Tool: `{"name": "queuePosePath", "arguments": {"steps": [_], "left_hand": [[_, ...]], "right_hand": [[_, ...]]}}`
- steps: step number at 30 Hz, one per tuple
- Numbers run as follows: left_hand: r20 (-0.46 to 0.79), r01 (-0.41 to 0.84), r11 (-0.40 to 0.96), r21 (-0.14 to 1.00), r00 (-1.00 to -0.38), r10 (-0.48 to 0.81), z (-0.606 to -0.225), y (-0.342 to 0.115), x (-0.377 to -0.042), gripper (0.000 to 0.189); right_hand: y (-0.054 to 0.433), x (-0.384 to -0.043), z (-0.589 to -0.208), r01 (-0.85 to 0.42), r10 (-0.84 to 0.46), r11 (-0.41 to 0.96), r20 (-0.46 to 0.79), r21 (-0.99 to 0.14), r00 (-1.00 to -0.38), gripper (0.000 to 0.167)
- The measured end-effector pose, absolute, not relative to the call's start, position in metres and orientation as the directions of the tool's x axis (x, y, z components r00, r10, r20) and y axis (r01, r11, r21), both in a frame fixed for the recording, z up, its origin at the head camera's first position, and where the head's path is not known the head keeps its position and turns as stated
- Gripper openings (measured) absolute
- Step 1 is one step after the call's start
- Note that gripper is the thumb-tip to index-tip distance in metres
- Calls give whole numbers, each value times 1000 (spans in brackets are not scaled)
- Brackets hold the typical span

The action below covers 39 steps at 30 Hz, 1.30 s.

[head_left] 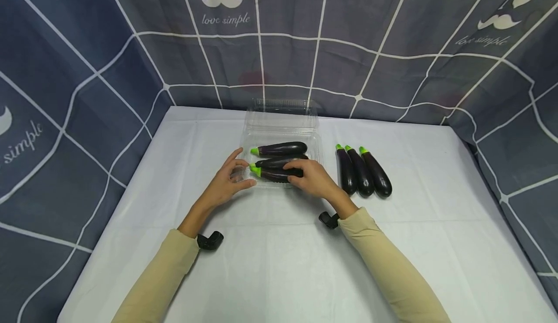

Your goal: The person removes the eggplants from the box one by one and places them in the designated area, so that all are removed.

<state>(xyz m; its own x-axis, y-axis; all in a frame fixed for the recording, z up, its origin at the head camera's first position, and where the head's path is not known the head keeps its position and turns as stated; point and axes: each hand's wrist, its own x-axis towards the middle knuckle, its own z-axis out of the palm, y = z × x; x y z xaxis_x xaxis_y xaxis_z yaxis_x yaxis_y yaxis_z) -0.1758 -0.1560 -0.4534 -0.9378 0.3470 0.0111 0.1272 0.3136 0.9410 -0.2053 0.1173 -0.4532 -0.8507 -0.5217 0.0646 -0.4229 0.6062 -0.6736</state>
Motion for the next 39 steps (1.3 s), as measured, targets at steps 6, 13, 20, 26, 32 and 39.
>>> {"name": "queuePosePath", "arguments": {"steps": [6,13,20,26,32,39], "left_hand": [[15,128,303,944,-937,349,-453,-156,-174,49],[15,123,290,949,-938,347,-453,-155,-174,49],[17,127,296,947,-938,347,-453,-154,-173,48],[23,132,297,946,-938,345,-453,-154,-173,48],[24,137,306,942,-938,347,-452,-154,-173,47],[20,132,304,944,-938,345,-453,-155,-173,43]], "right_hand": [[113,-210,-451,-354,-505,663,-45,-659,-862,32],[110,-213,-452,-334,-484,701,-75,-630,-872,32],[111,-210,-455,-365,-497,679,-33,-637,-867,29],[113,-208,-462,-421,-505,648,57,-635,-861,28],[115,-208,-468,-470,-503,561,171,-682,-847,28],[120,-206,-467,-488,-499,464,237,-739,-834,29]]}}
